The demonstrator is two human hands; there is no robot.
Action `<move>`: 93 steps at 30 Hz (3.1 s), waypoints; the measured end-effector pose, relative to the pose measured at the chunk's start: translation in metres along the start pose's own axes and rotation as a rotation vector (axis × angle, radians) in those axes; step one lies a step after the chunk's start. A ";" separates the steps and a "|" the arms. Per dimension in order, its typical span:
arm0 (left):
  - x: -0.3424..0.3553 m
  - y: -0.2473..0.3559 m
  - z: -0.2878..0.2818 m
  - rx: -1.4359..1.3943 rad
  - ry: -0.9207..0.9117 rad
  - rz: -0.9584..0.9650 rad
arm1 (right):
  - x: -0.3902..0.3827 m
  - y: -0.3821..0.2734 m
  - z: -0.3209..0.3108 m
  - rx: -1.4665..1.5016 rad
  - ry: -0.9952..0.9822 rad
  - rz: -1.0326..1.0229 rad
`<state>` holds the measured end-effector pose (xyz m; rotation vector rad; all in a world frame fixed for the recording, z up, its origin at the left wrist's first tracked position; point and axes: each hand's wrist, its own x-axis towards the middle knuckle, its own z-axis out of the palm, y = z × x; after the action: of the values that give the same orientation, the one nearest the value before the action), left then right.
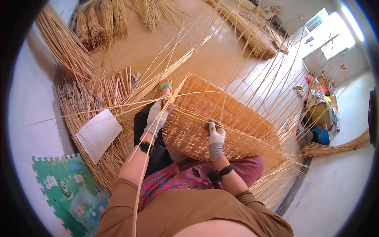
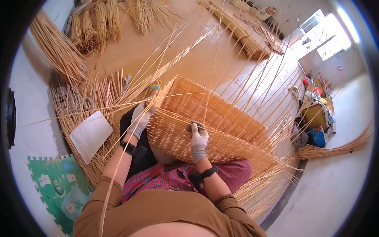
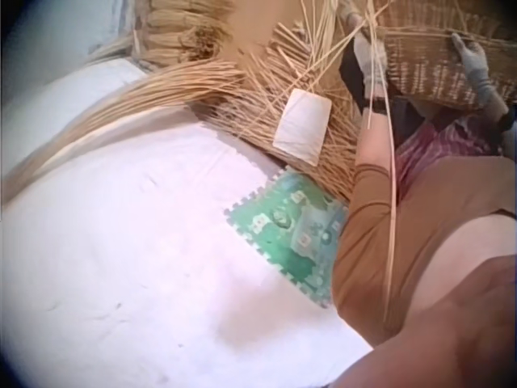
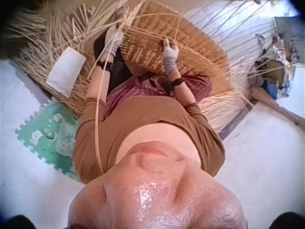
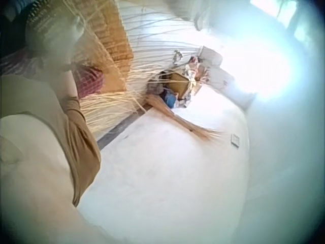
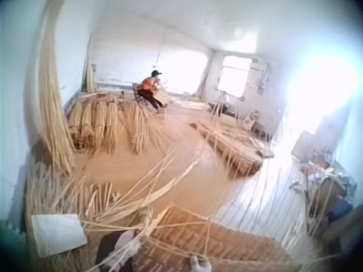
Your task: Weaving a large straw or wicker basket, measuring the work with a tape measure, and trimming excess material with shears.
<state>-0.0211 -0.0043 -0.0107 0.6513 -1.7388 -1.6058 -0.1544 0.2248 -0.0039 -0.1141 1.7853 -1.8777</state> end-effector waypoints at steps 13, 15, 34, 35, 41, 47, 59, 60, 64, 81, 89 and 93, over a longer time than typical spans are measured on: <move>0.008 -0.025 0.021 0.106 0.313 -0.116 | 0.045 -0.134 0.125 -0.077 -0.104 -0.324; 0.013 -0.013 0.033 0.206 0.313 -0.119 | 0.024 -0.062 0.043 0.101 -0.058 -0.433; 0.020 -0.012 0.039 0.063 0.214 -0.067 | 0.030 -0.027 0.007 0.082 -0.087 -0.384; 0.022 -0.017 0.038 0.072 0.261 -0.006 | 0.016 -0.007 -0.025 -0.061 -0.181 -0.177; -0.009 -0.008 0.056 0.345 0.477 0.012 | 0.003 -0.013 -0.086 0.104 -0.019 -0.154; -0.022 0.029 0.087 0.525 0.076 0.187 | 0.008 0.005 -0.072 0.145 0.175 -0.148; 0.010 0.040 0.101 0.735 -0.253 -0.299 | 0.044 -0.143 0.021 -0.252 0.238 -0.510; 0.011 0.036 0.101 0.803 -0.225 -0.216 | 0.027 -0.117 -0.006 -0.139 0.265 -0.578; -0.009 0.036 0.119 0.722 0.196 0.452 | -0.017 -0.014 -0.103 0.239 0.141 -0.282; -0.005 0.064 0.194 0.190 -0.697 -0.458 | 0.004 -0.006 -0.158 0.175 0.150 -0.091; -0.011 0.039 0.211 0.322 -0.558 -0.425 | 0.044 -0.120 -0.077 -1.102 0.329 -0.718; -0.015 0.045 0.211 0.354 -0.566 -0.573 | 0.047 -0.118 -0.104 -0.111 0.329 -0.760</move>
<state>-0.1677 0.1498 0.0285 1.0011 -2.4449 -2.0195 -0.2758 0.2953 0.0815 -0.6345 2.2816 -2.4089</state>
